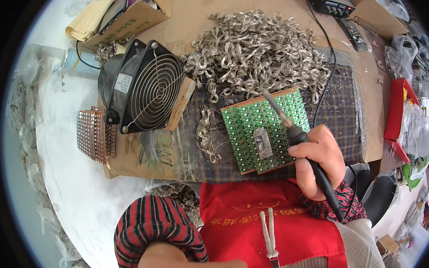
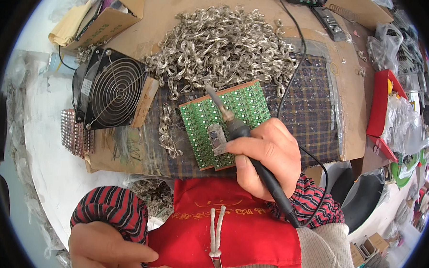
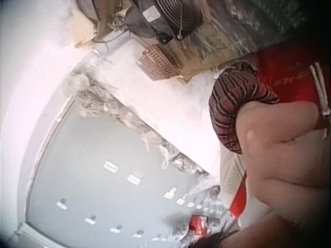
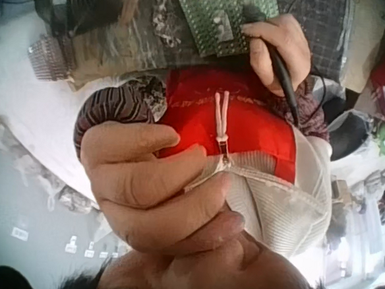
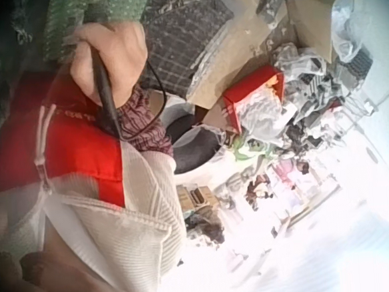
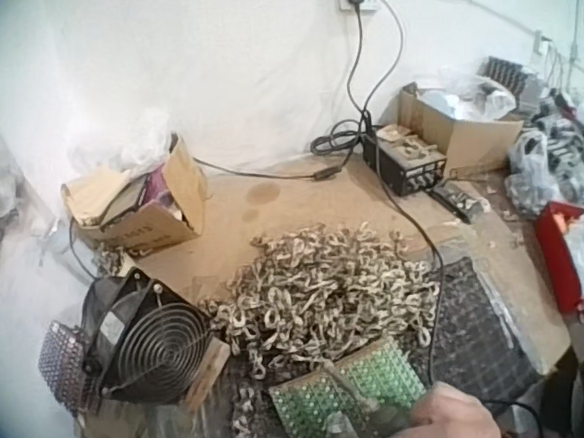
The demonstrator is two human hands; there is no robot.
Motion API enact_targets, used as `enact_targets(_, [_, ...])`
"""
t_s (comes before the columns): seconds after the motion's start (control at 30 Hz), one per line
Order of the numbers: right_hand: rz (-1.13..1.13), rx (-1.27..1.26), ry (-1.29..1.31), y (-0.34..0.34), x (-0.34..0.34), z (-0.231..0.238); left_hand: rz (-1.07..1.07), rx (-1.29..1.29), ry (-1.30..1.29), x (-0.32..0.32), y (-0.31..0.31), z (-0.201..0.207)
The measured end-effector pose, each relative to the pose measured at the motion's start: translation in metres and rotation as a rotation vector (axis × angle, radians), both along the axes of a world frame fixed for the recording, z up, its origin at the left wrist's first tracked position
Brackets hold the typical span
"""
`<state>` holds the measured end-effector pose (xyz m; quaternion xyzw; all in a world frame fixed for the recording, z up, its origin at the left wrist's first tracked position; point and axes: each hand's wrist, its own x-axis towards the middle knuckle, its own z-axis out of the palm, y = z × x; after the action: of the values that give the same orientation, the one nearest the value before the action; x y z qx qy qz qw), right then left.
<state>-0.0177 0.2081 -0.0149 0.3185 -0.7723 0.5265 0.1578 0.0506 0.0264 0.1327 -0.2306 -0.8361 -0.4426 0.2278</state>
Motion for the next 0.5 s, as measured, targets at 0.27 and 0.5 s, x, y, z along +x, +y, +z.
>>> enact_targets(0.27, [-0.062, 0.163, -0.02, -0.013, -0.027, 0.027, 0.004, -0.016, -0.023, 0.023, -0.003, 0.003])
enact_targets(0.5, [0.069, 0.341, 0.175, -0.048, -0.082, 0.026, -0.107, -0.121, -0.254, 0.028, -0.007, 0.027])
